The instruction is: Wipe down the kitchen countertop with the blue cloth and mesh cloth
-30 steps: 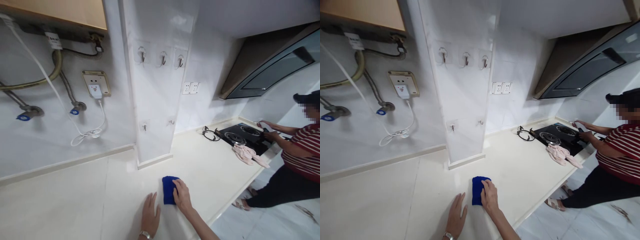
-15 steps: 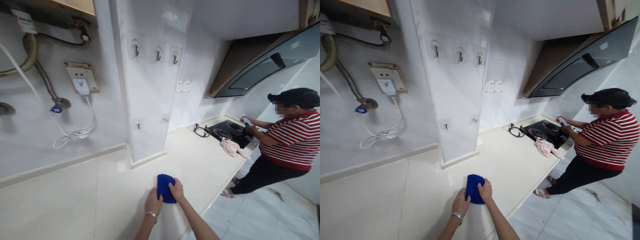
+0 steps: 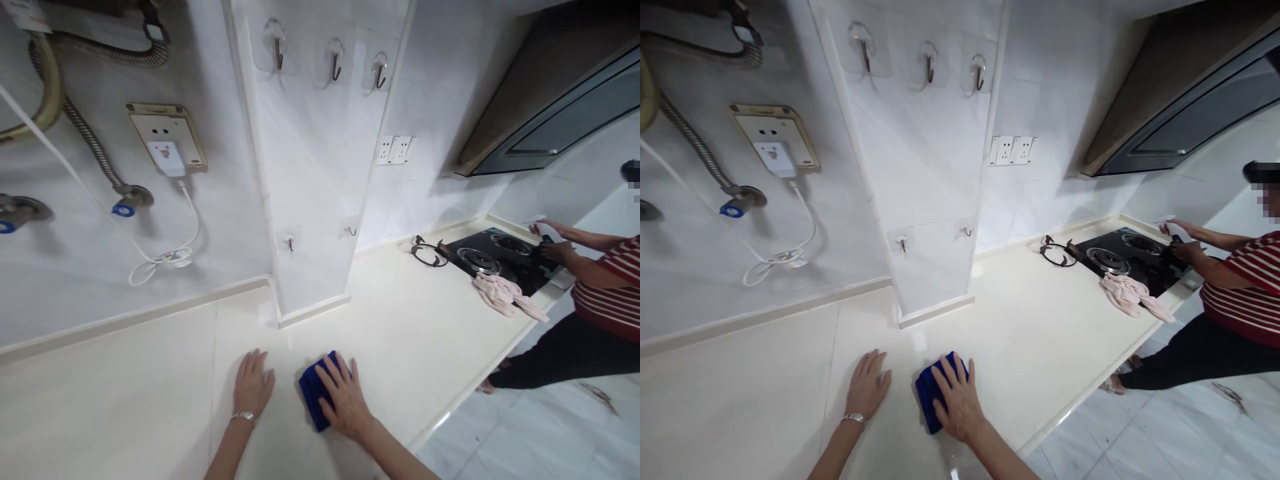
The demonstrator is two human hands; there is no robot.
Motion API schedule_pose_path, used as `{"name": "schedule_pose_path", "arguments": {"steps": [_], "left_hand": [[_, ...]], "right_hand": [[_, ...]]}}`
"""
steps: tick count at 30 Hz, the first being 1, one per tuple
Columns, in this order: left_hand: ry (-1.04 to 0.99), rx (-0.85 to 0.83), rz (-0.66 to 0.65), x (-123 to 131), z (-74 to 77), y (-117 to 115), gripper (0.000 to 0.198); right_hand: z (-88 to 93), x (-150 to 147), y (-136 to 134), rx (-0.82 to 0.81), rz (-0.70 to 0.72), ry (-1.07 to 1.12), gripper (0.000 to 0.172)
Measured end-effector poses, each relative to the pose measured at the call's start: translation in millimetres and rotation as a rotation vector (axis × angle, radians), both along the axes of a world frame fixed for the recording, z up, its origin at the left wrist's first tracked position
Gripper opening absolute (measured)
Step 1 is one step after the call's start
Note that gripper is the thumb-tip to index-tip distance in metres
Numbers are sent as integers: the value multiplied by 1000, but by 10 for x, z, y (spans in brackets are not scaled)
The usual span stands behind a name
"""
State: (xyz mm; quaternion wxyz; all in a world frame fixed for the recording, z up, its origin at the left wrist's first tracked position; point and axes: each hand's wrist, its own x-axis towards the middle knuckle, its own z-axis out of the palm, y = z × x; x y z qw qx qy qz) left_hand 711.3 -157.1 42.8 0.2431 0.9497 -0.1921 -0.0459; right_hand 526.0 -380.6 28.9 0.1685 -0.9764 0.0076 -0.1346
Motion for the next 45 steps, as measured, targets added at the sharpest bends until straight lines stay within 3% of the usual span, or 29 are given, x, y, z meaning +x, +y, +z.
{"name": "schedule_pose_path", "arguments": {"steps": [3, 7, 11, 15, 18, 20, 23, 27, 29, 31, 33, 37, 42, 45], "left_hand": [[-25, 71, 163, 167, -43, 285, 69], [-42, 177, 317, 288, -223, 441, 77], [-150, 280, 321, 290, -406, 429, 77], [-170, 301, 290, 259, -401, 430, 75], [-151, 301, 262, 232, -324, 420, 74], [-161, 297, 278, 219, -299, 400, 71], [-192, 286, 305, 214, -338, 377, 70], [-239, 270, 310, 229, -418, 365, 71], [-236, 286, 309, 235, -403, 360, 72], [-212, 314, 312, 234, -353, 354, 73], [-199, 335, 313, 229, -301, 350, 73], [-193, 331, 315, 234, -294, 364, 75], [-182, 318, 315, 252, -404, 392, 75], [-193, 312, 315, 240, -404, 386, 73]], "right_hand": [[-93, 110, 91, -33, 35, 101, 79], [-184, 384, -193, -73, -68, 135, 75], [-170, 811, -715, -161, -327, 163, 67], [-134, 1188, -1157, -186, -559, 215, 73], [-118, 1412, -1293, -192, -677, 246, 76], [-121, 1517, -1230, -196, -703, 250, 77], [-158, 1583, -839, -171, -613, 205, 82], [-199, 1599, 61, -58, -295, 167, 91], [-141, 1615, 445, 11, -151, 202, 94], [-25, 1629, 649, 71, -51, 240, 95], [102, 1628, 656, 122, 11, 257, 93], [205, 1522, 363, 162, 120, 239, 84], [-26, 1148, 53, 121, 71, 122, 80], [-171, 911, -179, 202, 29, 65, 76]]}}
